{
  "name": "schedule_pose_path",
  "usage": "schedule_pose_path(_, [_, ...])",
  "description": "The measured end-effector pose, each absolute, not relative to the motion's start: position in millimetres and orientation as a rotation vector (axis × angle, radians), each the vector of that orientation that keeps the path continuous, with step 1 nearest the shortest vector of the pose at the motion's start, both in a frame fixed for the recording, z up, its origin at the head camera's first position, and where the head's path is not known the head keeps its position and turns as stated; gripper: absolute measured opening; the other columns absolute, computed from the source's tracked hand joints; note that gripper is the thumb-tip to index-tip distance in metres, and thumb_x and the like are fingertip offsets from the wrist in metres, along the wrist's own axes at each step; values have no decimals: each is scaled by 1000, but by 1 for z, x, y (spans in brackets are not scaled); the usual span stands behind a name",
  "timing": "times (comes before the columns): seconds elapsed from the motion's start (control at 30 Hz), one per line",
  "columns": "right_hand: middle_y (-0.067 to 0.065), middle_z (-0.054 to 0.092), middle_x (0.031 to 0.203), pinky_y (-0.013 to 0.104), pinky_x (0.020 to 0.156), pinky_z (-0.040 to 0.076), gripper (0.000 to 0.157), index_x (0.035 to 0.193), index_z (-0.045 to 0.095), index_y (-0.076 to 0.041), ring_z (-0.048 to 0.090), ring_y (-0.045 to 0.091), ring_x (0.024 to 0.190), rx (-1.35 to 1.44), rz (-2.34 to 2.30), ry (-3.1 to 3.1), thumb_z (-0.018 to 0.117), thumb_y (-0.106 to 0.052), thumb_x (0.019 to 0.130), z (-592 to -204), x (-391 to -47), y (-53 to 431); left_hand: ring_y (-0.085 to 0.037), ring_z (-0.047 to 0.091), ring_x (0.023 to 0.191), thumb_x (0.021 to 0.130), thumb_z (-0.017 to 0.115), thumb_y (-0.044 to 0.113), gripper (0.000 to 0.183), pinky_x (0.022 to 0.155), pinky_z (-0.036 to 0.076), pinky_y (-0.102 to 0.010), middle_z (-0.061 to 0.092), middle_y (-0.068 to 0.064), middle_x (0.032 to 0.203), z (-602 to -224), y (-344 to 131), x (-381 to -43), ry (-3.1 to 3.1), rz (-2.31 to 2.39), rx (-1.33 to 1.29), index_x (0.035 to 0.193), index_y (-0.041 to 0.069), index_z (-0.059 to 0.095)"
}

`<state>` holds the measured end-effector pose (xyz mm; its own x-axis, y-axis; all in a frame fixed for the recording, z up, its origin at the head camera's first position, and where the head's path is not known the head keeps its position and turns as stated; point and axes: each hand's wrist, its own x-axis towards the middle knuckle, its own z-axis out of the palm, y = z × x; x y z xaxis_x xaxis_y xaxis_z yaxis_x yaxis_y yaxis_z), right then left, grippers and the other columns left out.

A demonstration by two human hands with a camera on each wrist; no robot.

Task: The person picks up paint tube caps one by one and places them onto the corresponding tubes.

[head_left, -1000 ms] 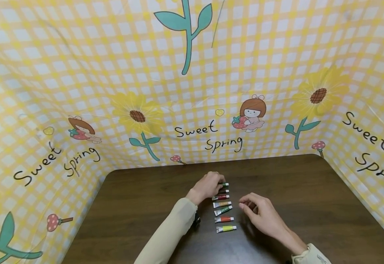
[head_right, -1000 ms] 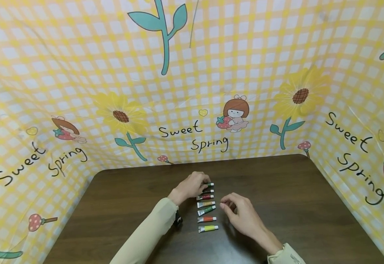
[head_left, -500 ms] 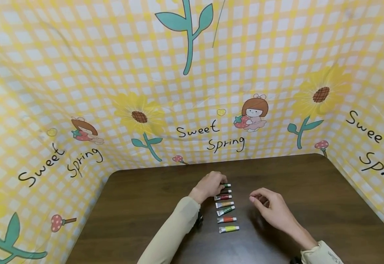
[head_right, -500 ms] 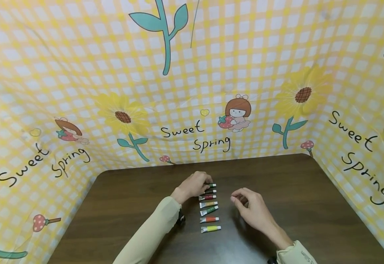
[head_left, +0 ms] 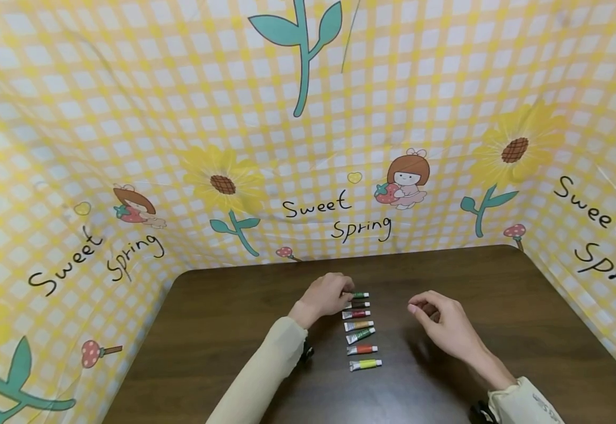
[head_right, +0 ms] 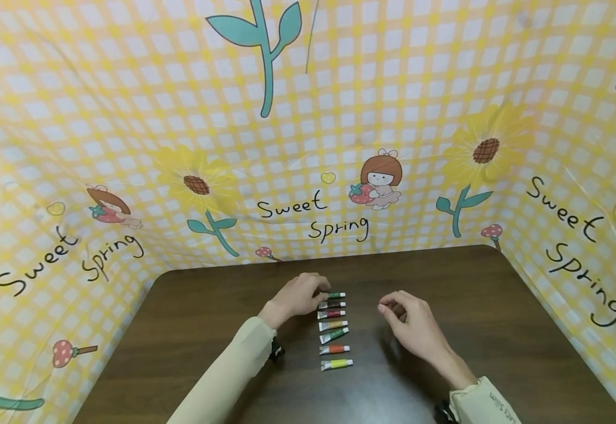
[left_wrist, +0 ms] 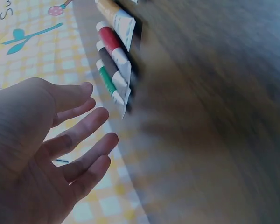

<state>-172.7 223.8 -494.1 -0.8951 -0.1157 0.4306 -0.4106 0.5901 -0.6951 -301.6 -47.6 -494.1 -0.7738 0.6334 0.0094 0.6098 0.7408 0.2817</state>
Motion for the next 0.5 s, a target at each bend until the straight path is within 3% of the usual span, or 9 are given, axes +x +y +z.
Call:
schedule_pose_path(0.27, [-7, 67, 90, 26, 63, 54, 6, 100, 71, -13, 62, 6, 74, 439, 1098, -2495, 70, -11, 94, -485, -175, 246, -17, 65, 101, 98, 65, 28, 27, 88, 54, -37, 68, 0, 114, -481, -74, -285, 2949, 409, 1061, 121, 15, 69])
schedule_pose_path(0.5, [-9, 67, 90, 28, 62, 53, 11, 101, 71, -13, 63, 6, 76, 430, 898, -2495, 75, -15, 91, -479, -174, 269, -25, 64, 109, 100, 61, 35, 34, 95, 51, -45, 66, -4, 123, -468, -104, -267, 3047, 421, 1043, 126, 13, 67])
